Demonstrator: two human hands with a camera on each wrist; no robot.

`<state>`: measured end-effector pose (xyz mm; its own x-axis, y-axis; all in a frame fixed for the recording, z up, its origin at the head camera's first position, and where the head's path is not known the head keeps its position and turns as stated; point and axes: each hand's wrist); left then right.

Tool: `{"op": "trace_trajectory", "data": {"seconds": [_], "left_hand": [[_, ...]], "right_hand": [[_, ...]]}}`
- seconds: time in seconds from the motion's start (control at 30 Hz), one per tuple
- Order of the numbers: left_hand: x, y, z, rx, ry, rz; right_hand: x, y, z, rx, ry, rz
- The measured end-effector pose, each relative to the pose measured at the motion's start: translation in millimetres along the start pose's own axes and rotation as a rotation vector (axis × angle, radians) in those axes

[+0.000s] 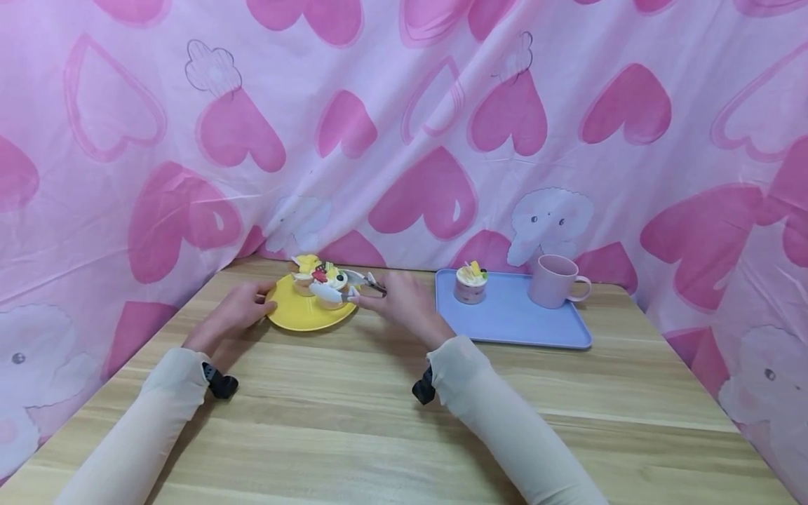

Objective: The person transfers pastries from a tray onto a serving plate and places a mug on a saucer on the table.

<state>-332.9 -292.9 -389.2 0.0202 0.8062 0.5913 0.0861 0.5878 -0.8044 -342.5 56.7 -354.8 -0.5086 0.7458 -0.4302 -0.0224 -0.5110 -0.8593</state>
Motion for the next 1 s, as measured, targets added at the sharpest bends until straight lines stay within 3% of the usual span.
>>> {"op": "trace_trajectory", "data": {"seconds": [0.23, 0.4, 0.67, 1.0], "left_hand": [[-0.9, -0.1, 0.9, -0.01, -0.009, 0.003], [-1.0, 0.4, 1.8, -0.009, -0.001, 0.003], [-1.2, -0.6, -0.4, 0.014, 0.04, 0.011], [-0.2, -0.6, -0.7, 0.007, 0.036, 0.005]], "right_hand": [[11, 13, -4, -0.003, 0.034, 0.076], [19, 19, -8, 0.019, 0.02, 0.073], [24, 20, -15, 0.015, 0.014, 0.121], [28, 21, -22, -0.063, 0.185, 0.179]]}}
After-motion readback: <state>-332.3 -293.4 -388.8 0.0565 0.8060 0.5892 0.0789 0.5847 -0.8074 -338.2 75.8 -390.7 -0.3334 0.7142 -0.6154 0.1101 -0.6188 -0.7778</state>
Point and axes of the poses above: each hand's wrist, its own z-axis towards the middle knuckle, its own y-axis out of the palm, x = y × z, and after that the axes turned 1 degree about z, right-handed
